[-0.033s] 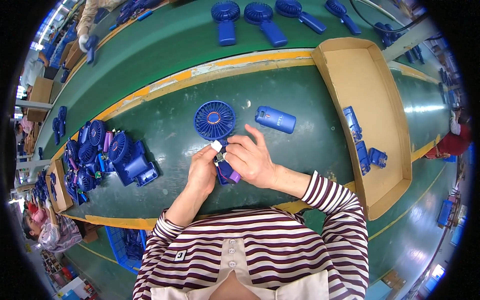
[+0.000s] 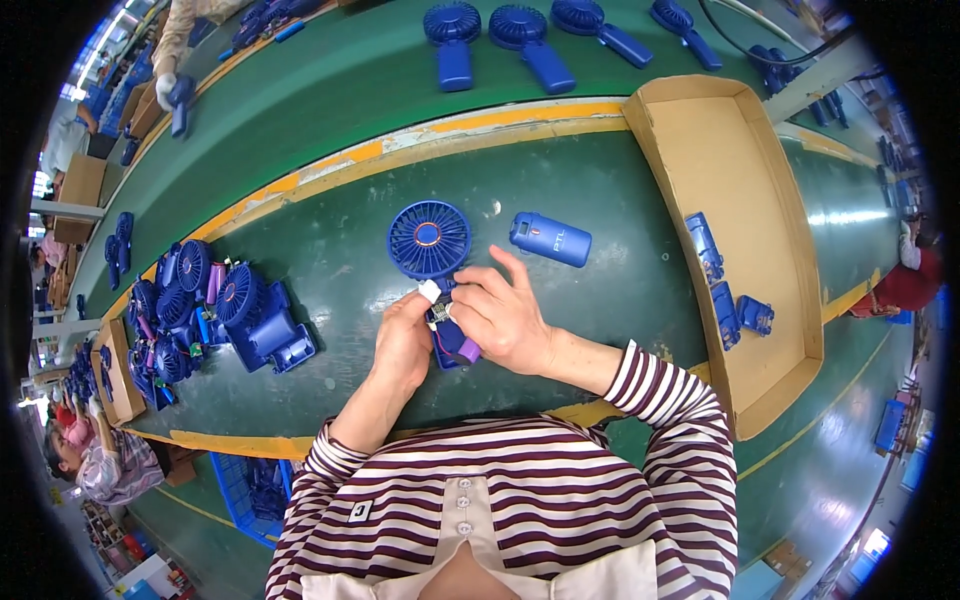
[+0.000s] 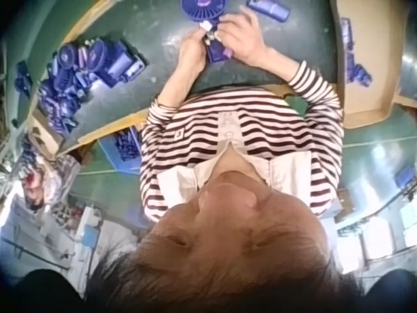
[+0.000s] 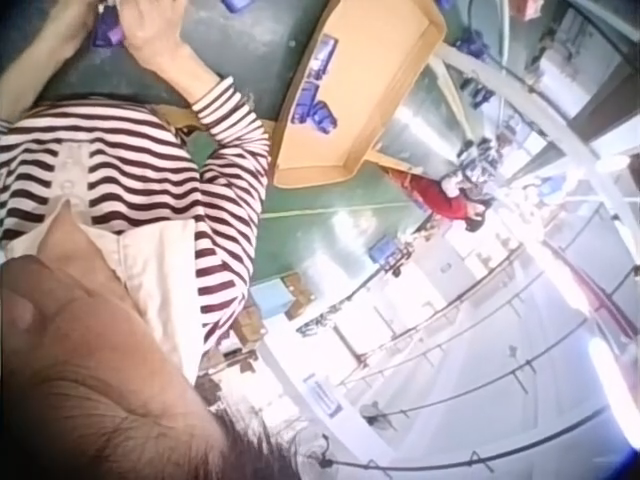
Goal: The person assembles handheld fans by inserting batteries and circuit boards into the handle casings, attaching the plastic covers by hand, and pressing the buttons to test the fans.
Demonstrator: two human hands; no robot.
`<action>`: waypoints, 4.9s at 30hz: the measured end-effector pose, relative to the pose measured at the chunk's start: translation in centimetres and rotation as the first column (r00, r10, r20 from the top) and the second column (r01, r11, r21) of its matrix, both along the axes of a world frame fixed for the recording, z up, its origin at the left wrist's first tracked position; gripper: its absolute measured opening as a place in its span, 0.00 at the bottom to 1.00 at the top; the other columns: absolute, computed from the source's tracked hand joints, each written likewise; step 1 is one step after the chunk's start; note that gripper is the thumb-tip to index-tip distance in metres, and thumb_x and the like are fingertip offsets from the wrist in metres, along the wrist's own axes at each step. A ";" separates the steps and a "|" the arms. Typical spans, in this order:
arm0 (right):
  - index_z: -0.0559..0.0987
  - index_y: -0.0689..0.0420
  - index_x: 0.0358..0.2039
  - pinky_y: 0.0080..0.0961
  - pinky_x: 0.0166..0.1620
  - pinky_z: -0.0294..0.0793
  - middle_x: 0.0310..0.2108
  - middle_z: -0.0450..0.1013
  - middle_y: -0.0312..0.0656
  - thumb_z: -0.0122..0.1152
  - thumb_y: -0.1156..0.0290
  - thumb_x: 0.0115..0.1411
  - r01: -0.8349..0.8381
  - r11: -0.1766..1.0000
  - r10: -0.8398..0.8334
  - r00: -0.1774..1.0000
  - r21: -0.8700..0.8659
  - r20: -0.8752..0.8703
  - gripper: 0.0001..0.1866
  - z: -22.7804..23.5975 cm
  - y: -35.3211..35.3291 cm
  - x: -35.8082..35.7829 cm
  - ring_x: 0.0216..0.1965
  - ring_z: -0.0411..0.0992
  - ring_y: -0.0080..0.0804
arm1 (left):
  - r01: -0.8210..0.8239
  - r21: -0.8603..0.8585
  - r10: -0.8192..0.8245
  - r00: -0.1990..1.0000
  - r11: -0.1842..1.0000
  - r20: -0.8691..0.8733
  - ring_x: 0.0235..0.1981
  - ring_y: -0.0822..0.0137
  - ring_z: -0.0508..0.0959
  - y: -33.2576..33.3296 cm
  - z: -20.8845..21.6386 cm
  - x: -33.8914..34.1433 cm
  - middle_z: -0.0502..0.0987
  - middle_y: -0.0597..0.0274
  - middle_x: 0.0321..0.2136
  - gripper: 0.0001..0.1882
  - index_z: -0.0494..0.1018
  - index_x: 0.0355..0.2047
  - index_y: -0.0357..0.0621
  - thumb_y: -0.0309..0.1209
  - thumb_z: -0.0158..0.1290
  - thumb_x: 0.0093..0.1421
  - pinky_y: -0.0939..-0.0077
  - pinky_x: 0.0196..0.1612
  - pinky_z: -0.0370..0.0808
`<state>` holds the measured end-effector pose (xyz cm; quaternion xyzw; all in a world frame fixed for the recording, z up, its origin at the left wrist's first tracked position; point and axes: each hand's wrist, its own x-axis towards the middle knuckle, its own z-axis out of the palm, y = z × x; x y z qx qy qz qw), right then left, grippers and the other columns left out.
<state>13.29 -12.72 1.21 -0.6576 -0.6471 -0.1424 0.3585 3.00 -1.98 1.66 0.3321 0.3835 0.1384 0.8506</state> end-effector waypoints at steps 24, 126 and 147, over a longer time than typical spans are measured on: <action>0.70 0.65 0.23 0.21 0.31 0.68 0.33 0.65 0.41 0.56 0.91 0.36 -0.312 0.897 0.048 0.772 -0.312 -0.633 0.11 5.3 2.9 3.2 0.32 0.68 0.32 | 0.236 -0.246 -0.198 0.965 0.940 0.170 0.37 0.50 0.76 3.2 2.8 -0.2 0.72 0.45 0.39 0.20 0.61 0.46 0.29 0.32 0.32 0.59 0.59 0.43 0.73; 0.70 0.57 0.19 0.32 0.23 0.67 0.22 0.64 0.39 0.58 0.78 0.35 -0.138 0.933 0.060 0.970 -0.332 -0.234 0.08 1.0 1.5 1.2 0.25 0.68 0.38 | 0.327 -0.087 -0.331 0.943 0.941 -0.040 0.29 0.75 0.76 3.0 -0.4 -1.5 0.76 0.65 0.30 0.09 0.71 0.36 0.41 0.30 0.48 0.56 0.80 0.33 0.73; 0.66 0.57 0.47 0.40 0.46 0.62 0.44 0.63 0.48 0.57 0.65 0.44 0.211 0.929 -0.251 0.963 -0.305 -0.095 0.27 5.2 -7.7 3.0 0.46 0.62 0.43 | 0.261 0.306 -0.259 0.965 0.916 -0.049 0.31 0.54 0.77 3.0 -2.1 -1.6 0.75 0.44 0.32 0.12 0.69 0.36 0.27 0.20 0.47 0.50 0.61 0.38 0.76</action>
